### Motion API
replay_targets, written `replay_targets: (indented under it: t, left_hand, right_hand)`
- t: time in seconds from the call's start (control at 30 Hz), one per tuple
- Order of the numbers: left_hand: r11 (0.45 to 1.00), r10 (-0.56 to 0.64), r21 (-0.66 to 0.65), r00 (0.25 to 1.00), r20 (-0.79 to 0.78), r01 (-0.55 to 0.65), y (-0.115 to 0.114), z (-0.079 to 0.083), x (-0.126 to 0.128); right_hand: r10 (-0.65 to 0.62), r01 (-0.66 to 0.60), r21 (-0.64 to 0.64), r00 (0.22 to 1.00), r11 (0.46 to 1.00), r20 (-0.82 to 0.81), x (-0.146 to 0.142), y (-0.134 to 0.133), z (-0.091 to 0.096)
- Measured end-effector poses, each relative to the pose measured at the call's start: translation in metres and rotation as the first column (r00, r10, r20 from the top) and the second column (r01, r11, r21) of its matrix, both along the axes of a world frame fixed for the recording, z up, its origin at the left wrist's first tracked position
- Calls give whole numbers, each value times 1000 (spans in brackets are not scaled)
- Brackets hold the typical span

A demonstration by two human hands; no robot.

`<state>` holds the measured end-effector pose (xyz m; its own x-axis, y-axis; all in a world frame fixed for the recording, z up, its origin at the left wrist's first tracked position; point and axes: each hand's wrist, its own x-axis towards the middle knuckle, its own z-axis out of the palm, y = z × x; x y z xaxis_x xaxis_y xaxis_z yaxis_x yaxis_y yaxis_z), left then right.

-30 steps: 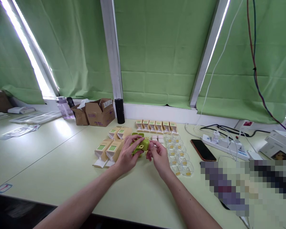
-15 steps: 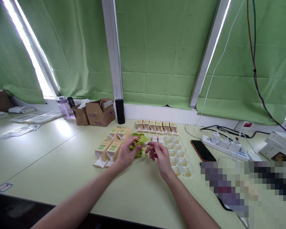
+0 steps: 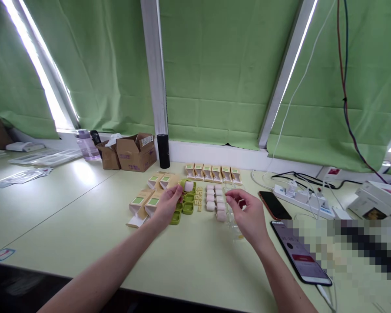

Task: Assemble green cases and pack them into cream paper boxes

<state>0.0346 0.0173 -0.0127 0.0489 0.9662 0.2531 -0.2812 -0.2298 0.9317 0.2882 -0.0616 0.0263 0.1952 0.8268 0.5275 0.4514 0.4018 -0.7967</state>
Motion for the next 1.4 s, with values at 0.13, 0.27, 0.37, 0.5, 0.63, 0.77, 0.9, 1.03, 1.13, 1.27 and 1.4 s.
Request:
replay_targets:
  t: [0.13,0.27,0.37,0.5,0.63,0.77,0.9,1.03,1.13,1.27,1.4]
  left_hand:
    - [998,20,-54,993,117,-14,7,-4,-1]
    - [996,19,-88,986,168,-4,10,-6,-2]
    - [996,11,-92,985,175,6,10,-7,-3]
    - [997,13,-82,985,173,1,10,-7,-3]
    - [997,2,-74,981,192,13,9,-6,-4]
    - [995,2,-94,975,222,20,7,-4,-4]
    - [996,-3,-90,971,238,25,6,-3,-4]
    - [995,0,-101,967,254,26,7,-2,-3]
    - [995,6,-96,967,254,19,7,-2,-3]
    - [996,31,-87,971,235,-10,7,-3,-3]
    - [996,60,-81,975,213,-43,8,-5,-4]
  right_hand:
    - [-107,67,111,903,992,417,29,-19,-17]
    - [-145,89,117,709,989,690,46,-33,-43]
    - [-177,131,123,600,984,780,51,-40,-56]
    - [-166,139,106,557,985,814,50,-45,-61]
    - [-95,97,41,654,994,751,46,-46,-52]
    - [71,-54,-51,890,997,451,31,-42,-31]
    - [414,-441,-141,891,886,-187,1,-20,-16]
    - [514,-672,-16,582,740,-629,-32,13,-16]
    - [488,-702,45,446,711,-750,-52,34,-21]
    - [408,-690,54,362,722,-838,-69,53,-31]
    - [315,-601,28,377,798,-871,-79,62,-46]
